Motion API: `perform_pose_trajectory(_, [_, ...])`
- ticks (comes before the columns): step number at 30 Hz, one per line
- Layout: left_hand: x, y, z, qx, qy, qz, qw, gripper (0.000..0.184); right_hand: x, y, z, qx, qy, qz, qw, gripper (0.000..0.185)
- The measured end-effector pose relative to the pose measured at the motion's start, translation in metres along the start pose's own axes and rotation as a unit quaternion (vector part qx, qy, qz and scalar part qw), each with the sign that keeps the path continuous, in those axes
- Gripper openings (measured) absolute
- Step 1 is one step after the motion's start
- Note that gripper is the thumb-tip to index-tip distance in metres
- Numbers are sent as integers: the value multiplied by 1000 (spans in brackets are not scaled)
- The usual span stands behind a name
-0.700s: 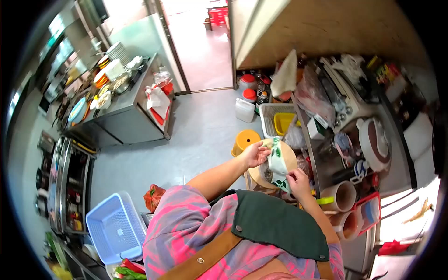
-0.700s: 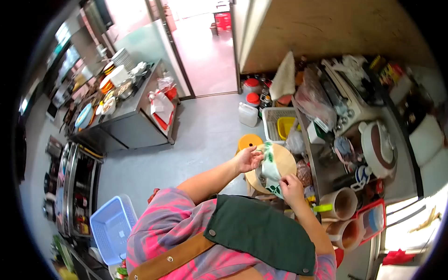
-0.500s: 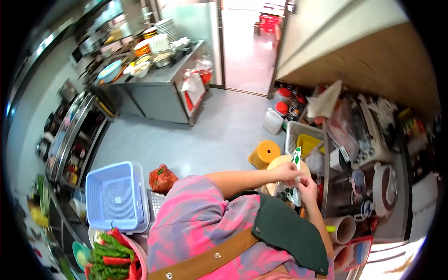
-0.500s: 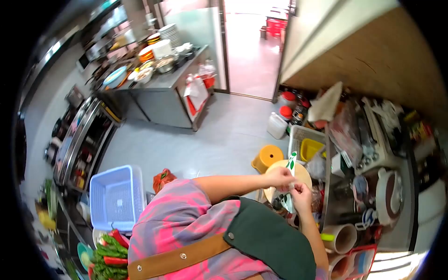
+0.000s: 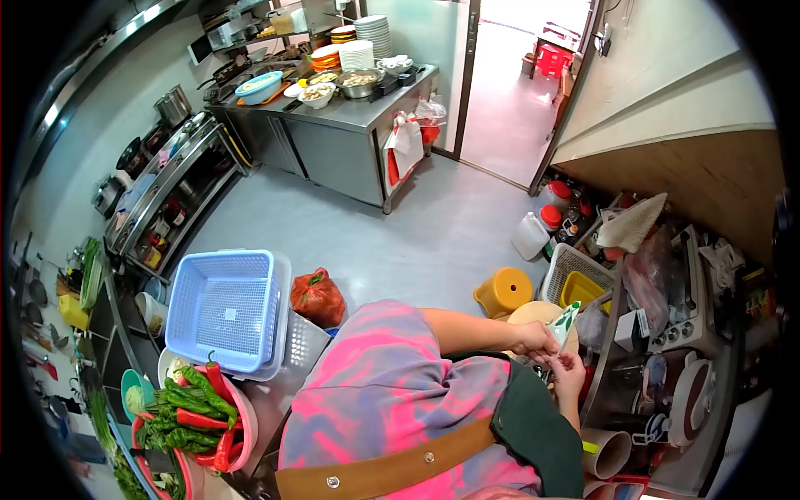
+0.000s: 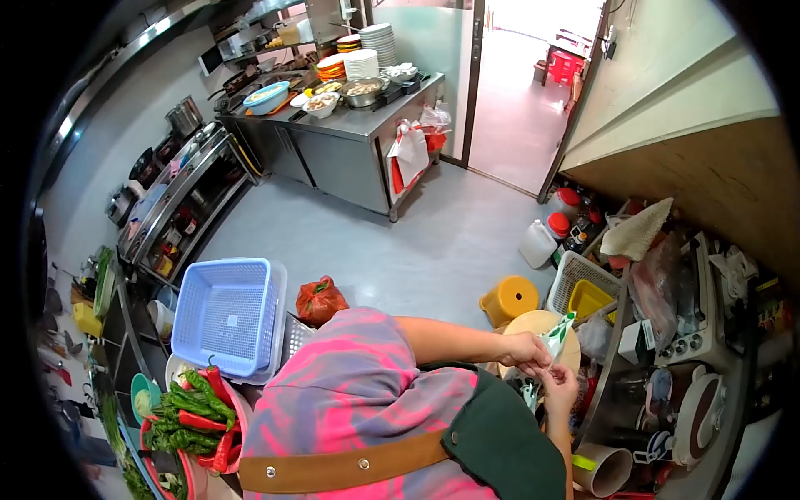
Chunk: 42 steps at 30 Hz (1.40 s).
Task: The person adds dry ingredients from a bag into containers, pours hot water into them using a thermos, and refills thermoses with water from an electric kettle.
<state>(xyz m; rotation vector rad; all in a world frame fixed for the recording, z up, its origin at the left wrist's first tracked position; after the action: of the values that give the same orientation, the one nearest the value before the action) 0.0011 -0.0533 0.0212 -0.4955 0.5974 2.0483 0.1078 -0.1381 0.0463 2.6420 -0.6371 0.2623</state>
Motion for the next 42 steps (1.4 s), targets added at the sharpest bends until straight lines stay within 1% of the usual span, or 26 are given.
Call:
perform_pose_trajectory(3, [-7,2,4,-1,-34,23,999,11,7,-5,14,-8,-33,-3,999,21])
perform_pose_trajectory(8, [-1,-12,-16,-15,-10,-14,1000,13,8,-1,16,7,-48,-2,999,17])
perform_pose_trajectory(9, [-6,-14,-18,-13,-3,-25,1000,14,9,2,15,-9,-55,-4,998,16])
perform_pose_trajectory(10, [-8,-14,-15,-20,-22,-16,999,14,9,4,12,-24,-63,-4,998,16])
perform_pose_trajectory(12, [-12,-5,-3,-34,-60,2,998,14,13,7,10,-17,-31,24,999,14])
perform_pose_trajectory(13, [-19,3,8,-54,-58,-12,997,15,16,4,12,1,-10,28,1000,16])
perform_pose_trajectory(15, [-19,2,11,-61,-97,-11,993,16,20,5,9,26,36,40,998,18])
perform_pose_trajectory(17, [-21,5,16,-63,-151,10,986,17,16,10,7,9,-4,29,1000,14])
perform_pose_trajectory(19, [-18,2,10,-63,-118,9,991,17,15,12,9,-2,-28,21,999,13])
perform_pose_trajectory(22, [-14,-3,0,-48,-67,4,997,16,14,19,9,-93,-101,7,990,14])
perform_pose_trajectory(23, [-13,-3,-1,-42,-72,7,996,16,14,19,16,-143,-120,-14,982,16])
perform_pose_trajectory(27, [-16,0,-1,-28,-68,23,997,15,12,26,15,-167,-189,-26,967,18])
perform_pose_trajectory(30, [-16,0,0,-23,-82,22,996,14,13,13,32,-179,-202,-41,962,17])
perform_pose_trajectory(31, [-12,-4,-4,-25,-85,24,996,13,11,22,16,-179,-192,-43,964,16])
perform_pose_trajectory(32, [-5,-12,-9,-45,-127,21,991,14,9,23,11,-177,-192,-41,965,14])
perform_pose_trajectory(33, [-9,-8,-4,-39,-160,44,985,14,11,9,23,-112,-158,-30,981,13])
perform_pose_trajectory(34, [-10,-10,-3,-33,-166,40,985,14,13,12,15,-101,-149,-40,983,11])
perform_pose_trajectory(35, [-15,-7,2,-28,-154,36,987,16,16,12,12,-92,-99,-27,991,12])
perform_pose_trajectory(36, [-18,-6,3,-33,-144,32,989,17,17,11,12,-97,-92,-14,991,13])
perform_pose_trajectory(37, [-17,-7,-1,-18,-131,30,991,18,17,12,11,-103,-92,-12,990,14])
perform_pose_trajectory(38, [-17,-7,-4,-10,-106,29,994,19,15,12,12,-112,-111,-30,987,15])
perform_pose_trajectory(40, [-21,0,1,-5,-98,29,995,20,16,18,7,-119,-114,-26,986,18])
perform_pose_trajectory(42, [-20,1,0,-2,-94,29,995,20,15,22,6,-148,-121,-35,981,17])
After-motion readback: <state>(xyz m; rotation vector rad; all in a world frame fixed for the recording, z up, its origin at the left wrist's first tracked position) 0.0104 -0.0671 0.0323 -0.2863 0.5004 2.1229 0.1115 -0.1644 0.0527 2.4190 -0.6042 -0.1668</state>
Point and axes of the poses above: each hand's wrist, its own y-axis away from the middle knuckle, its own x-axis out of the back of the hand, z = x × y, the point moved 6 cm from there along -y, towards the middle knuckle, and after that the axes turned 14 degrees about -x, right-handed, at the moved point
